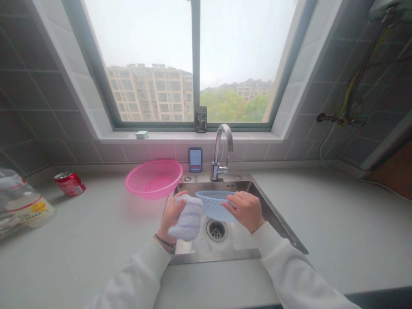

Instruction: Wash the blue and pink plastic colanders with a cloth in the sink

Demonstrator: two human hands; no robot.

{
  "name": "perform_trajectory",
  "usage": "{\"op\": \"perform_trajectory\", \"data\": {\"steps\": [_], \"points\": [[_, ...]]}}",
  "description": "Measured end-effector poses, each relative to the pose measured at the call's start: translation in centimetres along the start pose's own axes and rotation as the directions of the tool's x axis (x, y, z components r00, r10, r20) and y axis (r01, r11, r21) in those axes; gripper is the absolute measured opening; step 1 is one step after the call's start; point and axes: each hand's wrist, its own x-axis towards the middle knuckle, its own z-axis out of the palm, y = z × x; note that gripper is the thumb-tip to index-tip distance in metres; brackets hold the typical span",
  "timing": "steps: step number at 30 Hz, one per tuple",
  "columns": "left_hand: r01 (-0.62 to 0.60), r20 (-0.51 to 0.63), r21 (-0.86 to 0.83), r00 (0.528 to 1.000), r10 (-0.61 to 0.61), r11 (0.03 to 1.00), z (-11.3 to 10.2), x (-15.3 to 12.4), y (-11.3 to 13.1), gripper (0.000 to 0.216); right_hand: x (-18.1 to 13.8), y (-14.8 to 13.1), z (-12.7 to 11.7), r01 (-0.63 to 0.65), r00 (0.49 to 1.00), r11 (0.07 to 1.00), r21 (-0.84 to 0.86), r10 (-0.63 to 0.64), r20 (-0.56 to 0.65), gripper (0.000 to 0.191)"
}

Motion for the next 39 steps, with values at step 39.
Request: {"op": "perform_trajectory", "data": {"steps": [39], "points": [[-0.343, 0.048, 0.626, 0.913, 0.405, 0.7, 3.1, -0.3, -2.8, 0.023, 1.7, -1.3, 4.8, -0.567, 0.775, 0.819, -0.089, 0.567, 0.28, 0.053]]}}
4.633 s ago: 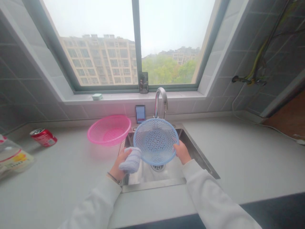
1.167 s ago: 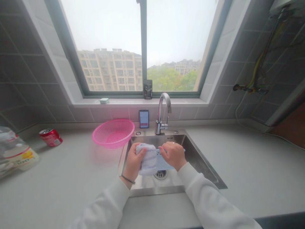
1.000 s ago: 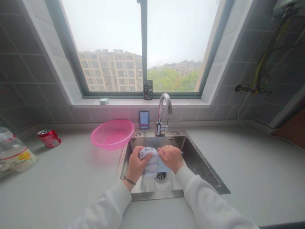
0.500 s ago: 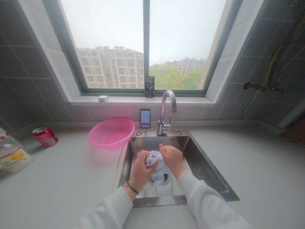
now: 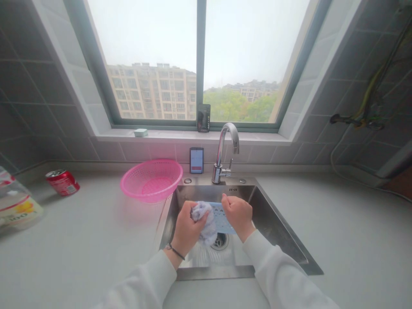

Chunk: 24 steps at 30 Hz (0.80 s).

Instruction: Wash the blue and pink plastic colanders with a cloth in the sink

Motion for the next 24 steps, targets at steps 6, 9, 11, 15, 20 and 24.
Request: {"op": "perform_trajectory", "data": {"steps": [6, 9, 11, 15, 20, 24], "points": [[0.009, -0.019, -0.073, 1.0, -0.011, 0.997, -0.5, 0.0, 0.5, 0.024, 0.7, 0.9, -0.5, -0.093, 0.995, 0.996, -0.009, 0.093, 0.037, 0.054], [-0.043, 0.094, -0.04, 0.994, 0.047, 0.998, 0.0, -0.8, 0.5, 0.022, 0.4, 0.4, -0.3, -0.073, 0.995, 0.997, -0.021, 0.074, 0.067, 0.053], [-0.07, 0.157, -0.019, 0.985, 0.072, 0.997, 0.2, -1.0, 0.4, 0.021, 0.0, -0.2, -0.1, -0.029, 0.997, 0.999, -0.024, 0.031, 0.074, 0.051], [-0.046, 0.075, 0.043, 0.996, 0.043, 0.998, -0.2, -0.1, 0.0, 0.019, -0.1, -0.1, -0.4, -0.014, 0.998, 1.0, -0.015, 0.015, 0.054, 0.051], [-0.067, 0.077, 0.069, 0.995, 0.061, 0.995, -0.1, -0.3, 0.1, 0.02, 0.0, 0.3, -0.4, -0.024, 0.999, 1.0, 0.0, 0.024, 0.032, 0.052], [-0.19, 0.229, 0.039, 0.957, 0.176, 0.981, 0.8, -1.7, 0.5, 0.019, -0.4, -0.7, 0.4, 0.058, 0.996, 0.998, 0.021, -0.06, 0.067, 0.052]]}}
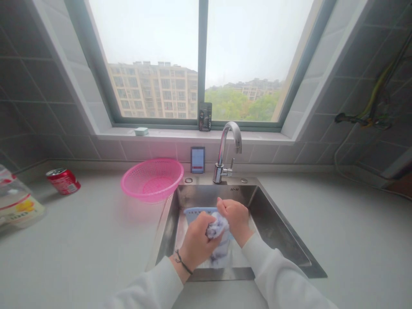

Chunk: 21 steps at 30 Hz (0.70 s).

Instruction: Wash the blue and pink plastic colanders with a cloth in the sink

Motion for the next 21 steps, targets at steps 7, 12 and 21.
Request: {"op": "perform_trajectory", "data": {"steps": [7, 12, 21], "points": [[0.128, -0.185, 0.056, 0.976, -0.116, 0.99, -1.5, 1.5, -0.8, 0.016, 0.4, 0.9, -1.1, -0.11, 0.993, 0.994, -0.023, 0.11, -0.037, 0.054], [0.018, -0.091, 0.092, 0.996, -0.009, 0.996, -0.5, 0.8, -0.6, 0.015, 0.0, 0.5, -0.5, -0.05, 0.997, 0.998, -0.033, 0.048, -0.064, 0.052], [0.089, -0.155, 0.175, 0.986, -0.062, 0.98, -1.9, 1.4, -1.8, 0.018, 0.2, 2.1, -0.8, -0.035, 0.989, 0.994, 0.107, 0.05, -0.141, 0.056]]}}
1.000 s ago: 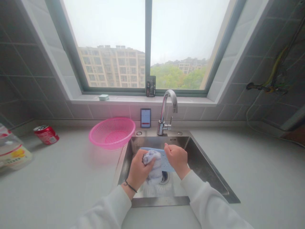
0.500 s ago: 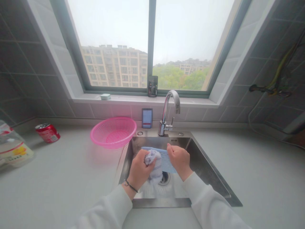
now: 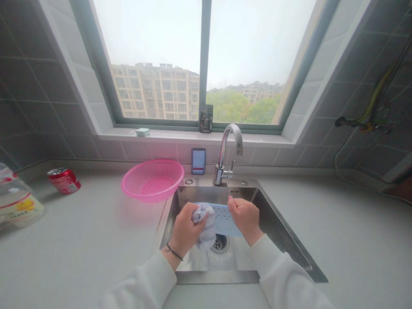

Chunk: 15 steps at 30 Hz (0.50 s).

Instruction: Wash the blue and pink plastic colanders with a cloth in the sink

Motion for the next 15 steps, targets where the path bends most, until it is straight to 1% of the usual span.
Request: {"op": "perform_trajectory", "data": {"steps": [3, 5, 8, 10, 12, 13, 15], "points": [[0.039, -0.009, -0.007, 0.999, -0.039, 0.999, -0.7, 0.4, -1.1, 0.018, 0.5, 1.8, -0.8, -0.018, 1.0, 0.989, 0.15, 0.021, -0.018, 0.056], [0.078, -0.011, -0.027, 0.997, -0.079, 0.997, -1.0, 0.6, -1.6, 0.02, 0.7, 3.2, -1.2, -0.046, 0.998, 0.962, 0.27, 0.056, -0.028, 0.055], [0.153, -0.018, -0.067, 0.988, -0.155, 0.986, -1.4, 0.9, -1.9, 0.023, 1.0, 5.2, -1.3, -0.134, 0.988, 0.885, 0.447, 0.154, -0.009, 0.054], [0.191, -0.023, -0.117, 0.98, -0.195, 0.975, -1.5, 1.2, -1.8, 0.025, 1.2, 6.4, -1.2, -0.203, 0.974, 0.824, 0.529, 0.228, 0.019, 0.053], [0.208, -0.026, -0.173, 0.976, -0.216, 0.963, -1.4, 1.3, -1.5, 0.026, 1.3, 6.9, -0.8, -0.247, 0.961, 0.787, 0.565, 0.273, 0.04, 0.053], [0.21, -0.025, -0.197, 0.975, -0.219, 0.958, -1.3, 1.2, -1.4, 0.027, 1.3, 6.9, -0.6, -0.258, 0.958, 0.785, 0.563, 0.282, 0.046, 0.053], [0.205, -0.011, -0.234, 0.977, -0.214, 0.95, -0.6, 0.8, -1.1, 0.028, 1.2, 6.3, -0.1, -0.248, 0.963, 0.809, 0.532, 0.267, 0.043, 0.053]]}}
